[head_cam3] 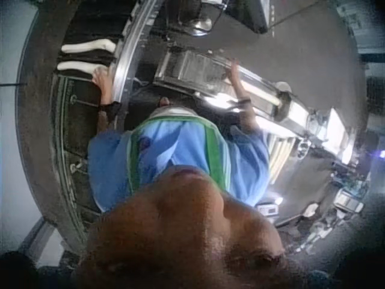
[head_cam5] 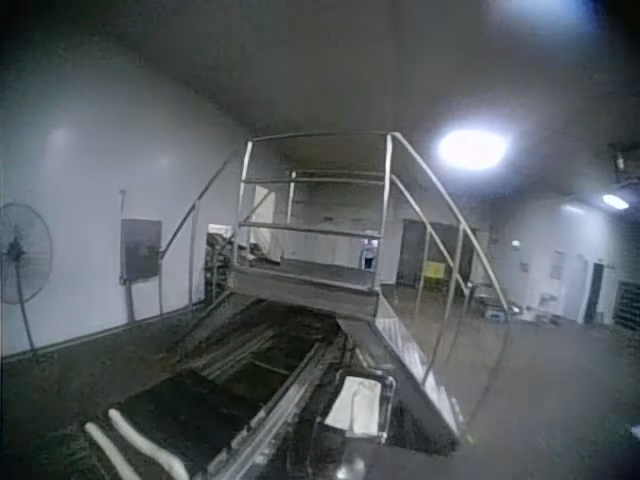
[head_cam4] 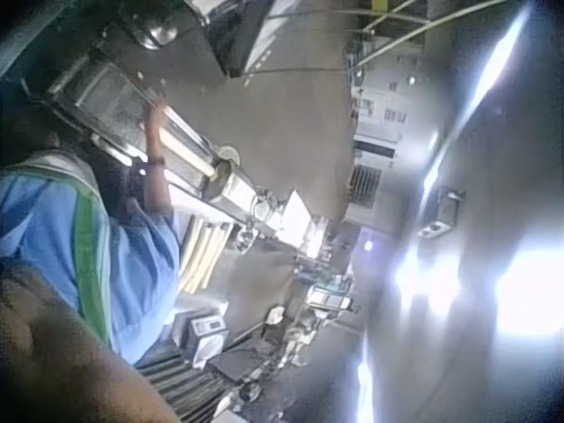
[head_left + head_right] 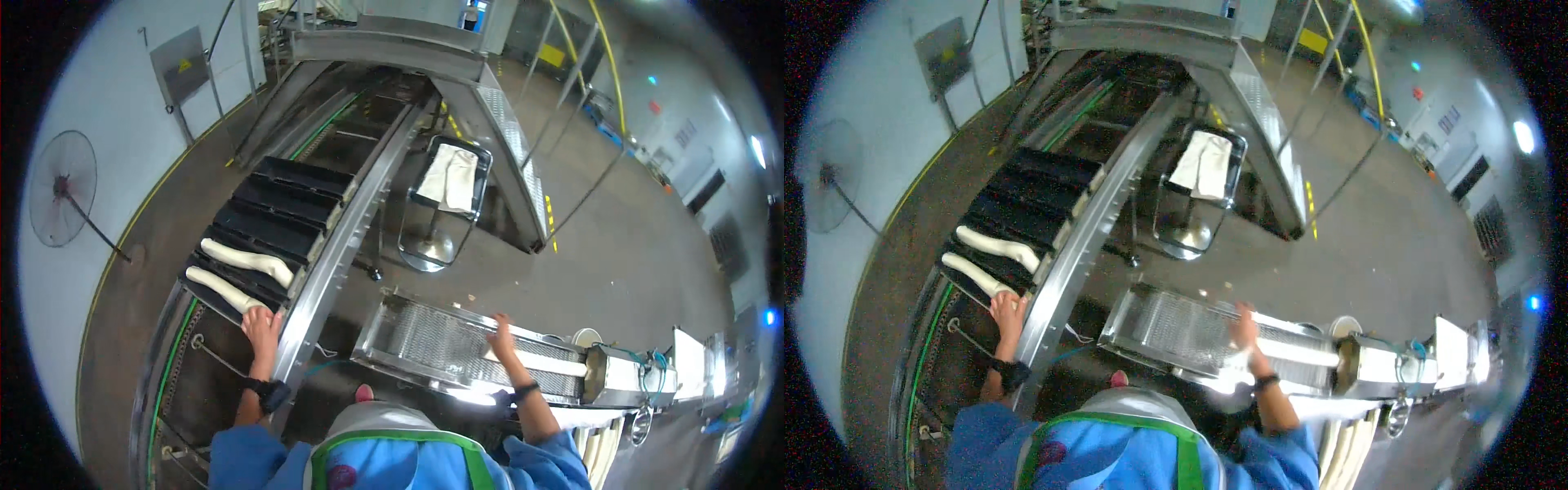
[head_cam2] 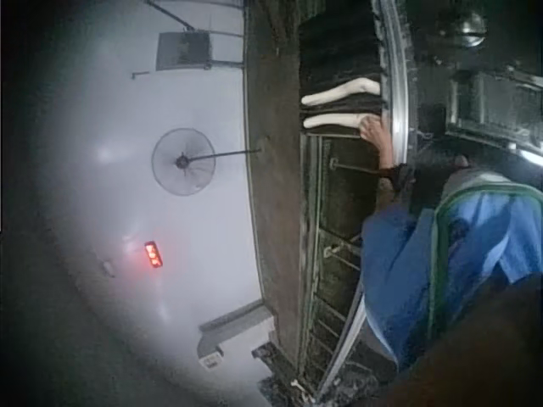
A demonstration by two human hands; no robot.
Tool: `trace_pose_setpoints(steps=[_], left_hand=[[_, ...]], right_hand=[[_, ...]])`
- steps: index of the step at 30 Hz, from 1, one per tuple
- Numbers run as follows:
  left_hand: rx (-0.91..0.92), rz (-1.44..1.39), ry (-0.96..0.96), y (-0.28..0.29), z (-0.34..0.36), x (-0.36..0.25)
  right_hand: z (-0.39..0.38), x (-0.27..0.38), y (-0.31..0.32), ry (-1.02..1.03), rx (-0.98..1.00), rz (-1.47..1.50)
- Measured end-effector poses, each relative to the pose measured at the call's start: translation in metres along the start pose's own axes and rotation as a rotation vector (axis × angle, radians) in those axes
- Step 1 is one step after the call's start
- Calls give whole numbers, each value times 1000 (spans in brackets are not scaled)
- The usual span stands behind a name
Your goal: Transferring and organizing shaped dough pieces into a conveyor system and trays.
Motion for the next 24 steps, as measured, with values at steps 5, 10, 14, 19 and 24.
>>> trace_pose_setpoints(steps=[5,10,14,19,24], left_hand=[[-157,-92,-185,-1,12,-127],[384,-339,-638,-113,-53,-337],[691,-348,-909,-206,-146,-452],[785,-188,-1120,-216,-240,-522],[548,-271,-888,-202,-205,-515]], right_hand=[[-303,-205,158,-811,-410,-496],[-593,-238,154,-1262,-258,-1006],[-623,-140,145,-1506,-199,-798],[-605,-110,128,-1467,-176,-685],[-605,-125,105,-1347,-190,-671]])
Point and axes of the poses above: each hand's wrist, its own z-axis towards the middle knuckle, its own y-axis out of the back of the hand, x = y × z, the point moved 8 cm from there along z, towards the middle knuckle, and after that the axes turned 9 degrees about x, right-handed, at the moved point
